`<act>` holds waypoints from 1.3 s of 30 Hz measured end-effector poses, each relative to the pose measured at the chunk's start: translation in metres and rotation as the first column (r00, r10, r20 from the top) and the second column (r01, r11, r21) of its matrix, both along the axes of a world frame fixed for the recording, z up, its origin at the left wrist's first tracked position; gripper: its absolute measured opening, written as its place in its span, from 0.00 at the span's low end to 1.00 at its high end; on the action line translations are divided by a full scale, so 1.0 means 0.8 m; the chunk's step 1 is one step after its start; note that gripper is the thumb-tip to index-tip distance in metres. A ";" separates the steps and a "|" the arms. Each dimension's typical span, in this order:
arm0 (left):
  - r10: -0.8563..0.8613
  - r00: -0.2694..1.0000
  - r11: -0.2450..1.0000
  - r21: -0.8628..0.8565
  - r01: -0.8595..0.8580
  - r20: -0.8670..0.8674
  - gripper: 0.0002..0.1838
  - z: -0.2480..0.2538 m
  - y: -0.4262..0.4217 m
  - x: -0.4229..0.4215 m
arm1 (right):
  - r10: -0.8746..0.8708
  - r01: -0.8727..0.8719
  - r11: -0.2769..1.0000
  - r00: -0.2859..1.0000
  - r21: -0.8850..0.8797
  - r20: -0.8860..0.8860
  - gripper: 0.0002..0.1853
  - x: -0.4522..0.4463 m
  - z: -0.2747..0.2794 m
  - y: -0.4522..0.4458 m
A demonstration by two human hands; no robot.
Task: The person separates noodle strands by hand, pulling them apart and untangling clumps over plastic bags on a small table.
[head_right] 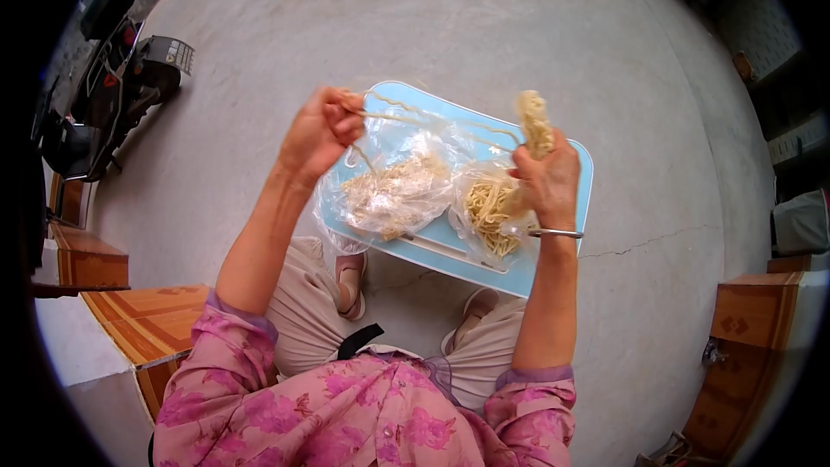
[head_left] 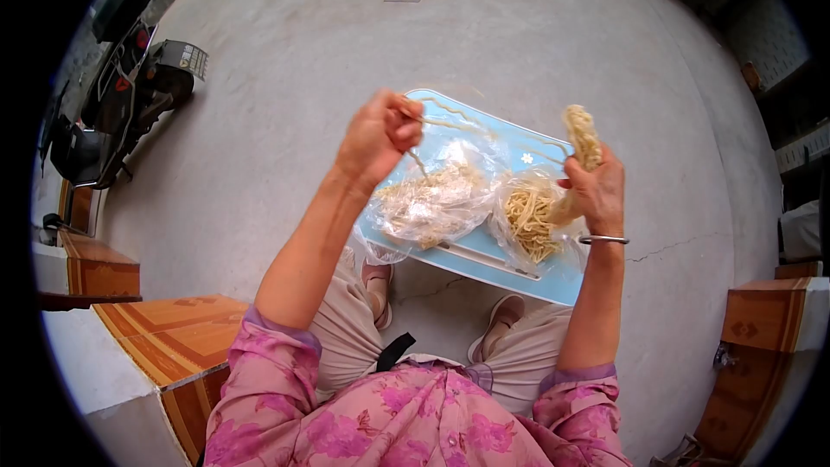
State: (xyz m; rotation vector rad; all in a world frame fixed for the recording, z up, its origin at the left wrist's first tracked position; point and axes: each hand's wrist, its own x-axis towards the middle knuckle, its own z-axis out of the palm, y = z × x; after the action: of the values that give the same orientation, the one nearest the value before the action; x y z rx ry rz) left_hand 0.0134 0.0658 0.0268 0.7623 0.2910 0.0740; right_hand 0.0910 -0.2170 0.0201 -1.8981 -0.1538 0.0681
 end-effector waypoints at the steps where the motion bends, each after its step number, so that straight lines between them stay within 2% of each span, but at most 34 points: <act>1: 0.044 0.999 0.999 -0.019 -0.044 0.007 0.07 0.007 0.014 -0.001 | -0.071 0.072 0.997 0.997 -0.029 0.033 0.12 0.008 0.000 -0.012; 5: 0.117 0.990 0.993 -0.004 -0.117 0.079 0.09 0.002 0.064 0.000 | -0.237 0.243 0.964 0.970 -0.112 0.062 0.10 0.028 0.001 -0.055; 6: 0.120 0.989 0.992 0.029 -0.123 0.085 0.05 -0.002 0.067 0.001 | -0.246 0.247 0.967 0.969 -0.063 0.017 0.09 0.024 0.008 -0.056; 9: -0.065 0.979 0.965 0.238 0.110 -0.191 0.03 -0.028 0.038 0.007 | -0.178 0.186 0.982 0.975 0.044 -0.133 0.09 0.015 0.022 -0.048; 10: -0.133 0.967 0.924 0.326 0.200 -0.217 0.05 -0.026 0.020 0.001 | -0.136 0.145 0.987 0.982 0.061 -0.133 0.09 0.015 0.020 -0.043; 11: -0.198 0.948 0.867 0.407 0.288 -0.249 0.07 -0.023 0.005 -0.003 | -0.094 0.105 0.991 0.987 0.079 -0.133 0.09 0.014 0.016 -0.039; 12: -0.244 0.928 0.792 0.494 0.359 -0.282 0.05 -0.027 -0.001 -0.001 | -0.054 0.067 0.993 0.990 0.096 -0.133 0.10 0.013 0.013 -0.034; 15: -0.202 0.924 0.551 0.742 0.381 -0.325 0.07 -0.028 -0.012 0.001 | 0.021 -0.015 0.998 0.995 0.053 -0.100 0.12 0.007 0.010 -0.018; 16: -0.179 0.947 0.431 0.844 0.320 -0.268 0.10 -0.033 -0.012 -0.001 | 0.062 -0.057 0.997 0.993 0.058 -0.098 0.13 0.005 0.009 -0.015; 19: -0.189 0.920 0.203 0.903 0.379 -0.344 0.14 -0.034 -0.012 -0.003 | 0.120 -0.111 0.991 0.984 0.076 -0.134 0.13 -0.006 0.014 -0.002; 22: -0.277 0.937 0.465 0.824 0.324 -0.212 0.16 -0.039 -0.026 -0.004 | 0.143 -0.117 0.983 0.971 0.145 -0.189 0.13 -0.015 0.027 0.006; 25: -0.285 0.947 0.598 0.744 0.297 -0.148 0.17 -0.040 -0.045 -0.005 | 0.157 -0.118 0.974 0.968 0.195 -0.198 0.13 -0.019 0.026 0.013; 29: -0.402 0.903 0.834 0.347 0.429 -0.148 0.14 -0.035 -0.068 -0.012 | 0.159 -0.137 0.981 0.974 0.135 -0.162 0.11 -0.024 0.018 0.028; 33: -0.371 0.902 0.915 0.079 0.396 -0.222 0.14 -0.043 -0.089 -0.014 | 0.217 -0.201 0.974 0.959 0.103 -0.183 0.12 -0.033 0.008 0.047; 34: -0.385 0.904 0.916 0.044 0.399 -0.188 0.14 -0.055 -0.090 -0.015 | 0.223 -0.217 0.975 0.959 0.052 -0.176 0.13 -0.036 0.006 0.049; 37: -0.387 0.908 0.921 -0.122 0.371 -0.161 0.14 -0.063 -0.095 -0.014 | 0.299 -0.300 0.954 0.952 -0.012 -0.070 0.13 -0.036 -0.017 0.055; 38: -0.428 0.896 0.900 -0.144 0.411 -0.120 0.13 -0.062 -0.095 -0.015 | 0.323 -0.326 0.944 0.944 -0.052 -0.062 0.14 -0.038 -0.023 0.056; 39: -0.421 0.902 0.904 -0.122 0.409 -0.096 0.13 -0.063 -0.095 -0.016 | 0.352 -0.353 0.936 0.928 0.019 -0.119 0.14 -0.041 -0.020 0.058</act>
State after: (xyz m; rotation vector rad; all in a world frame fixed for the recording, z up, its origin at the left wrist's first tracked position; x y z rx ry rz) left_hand 0.0007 -0.0101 -0.0232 0.7175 0.2385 -0.3911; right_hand 0.0584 -0.1704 0.0038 -1.8441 -0.4119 0.4276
